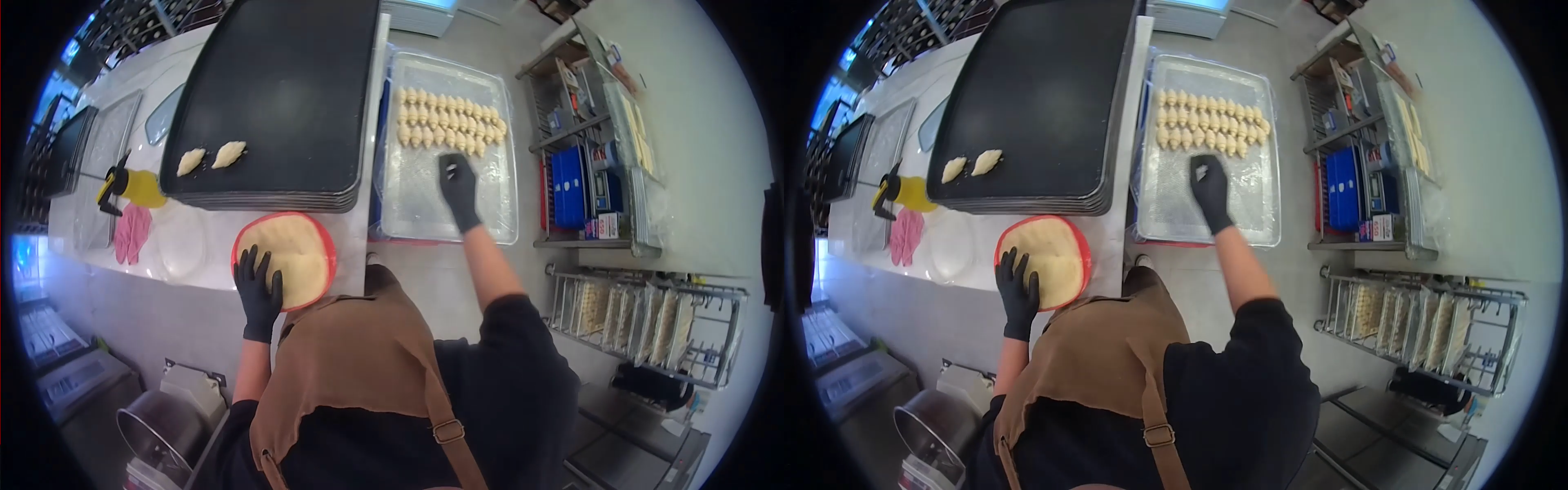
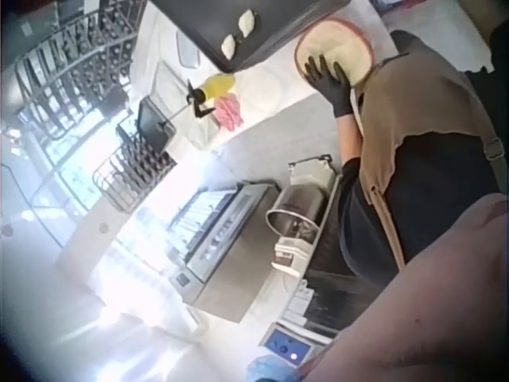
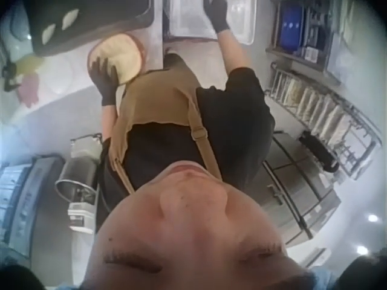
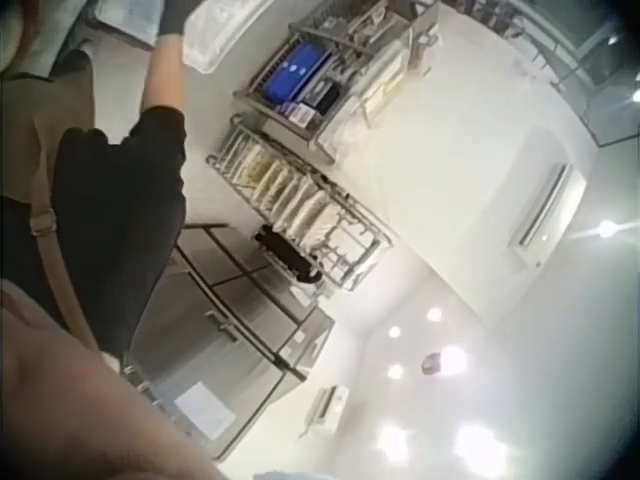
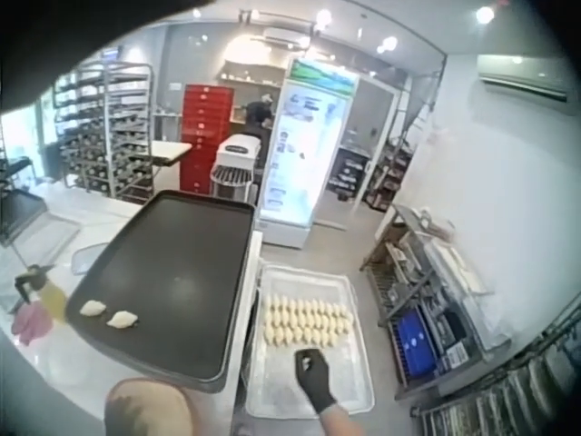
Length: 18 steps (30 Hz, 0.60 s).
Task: Manually shaping dough portions and placing them onto a baking tray in a bakery.
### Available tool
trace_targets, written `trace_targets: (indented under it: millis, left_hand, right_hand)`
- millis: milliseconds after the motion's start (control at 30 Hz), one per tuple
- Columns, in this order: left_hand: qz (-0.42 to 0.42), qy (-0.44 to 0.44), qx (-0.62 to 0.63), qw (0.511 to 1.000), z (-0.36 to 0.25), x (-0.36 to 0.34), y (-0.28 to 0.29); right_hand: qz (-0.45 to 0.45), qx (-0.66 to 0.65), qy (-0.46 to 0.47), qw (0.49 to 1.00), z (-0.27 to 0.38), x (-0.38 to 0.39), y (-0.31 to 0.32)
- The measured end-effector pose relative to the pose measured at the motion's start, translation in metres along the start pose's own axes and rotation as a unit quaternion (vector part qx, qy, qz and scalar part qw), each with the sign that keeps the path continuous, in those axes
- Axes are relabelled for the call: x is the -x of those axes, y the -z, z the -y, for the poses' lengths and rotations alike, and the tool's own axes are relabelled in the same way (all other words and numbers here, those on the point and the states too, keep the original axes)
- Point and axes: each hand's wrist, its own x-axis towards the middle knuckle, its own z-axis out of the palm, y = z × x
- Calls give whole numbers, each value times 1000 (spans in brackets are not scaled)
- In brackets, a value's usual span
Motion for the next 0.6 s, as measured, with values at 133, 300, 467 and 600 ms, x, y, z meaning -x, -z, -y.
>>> trace_targets:
  millis: [133,300,467,600]
  left_hand:
    - [-8,-19,31,999,-2,-8,-7]
    - [-24,5,31,999,-1,4,-12]
    - [19,6,18,1000,-2,-1,-12]
    - [104,-34,-7,994,-21,-19,-10]
  right_hand:
    - [-100,271,-31,957,-215,-88,30]
    - [52,44,-196,978,-283,-139,17]
    - [68,153,-104,980,-279,-141,9]
    - [-37,139,-138,980,-270,-122,21]
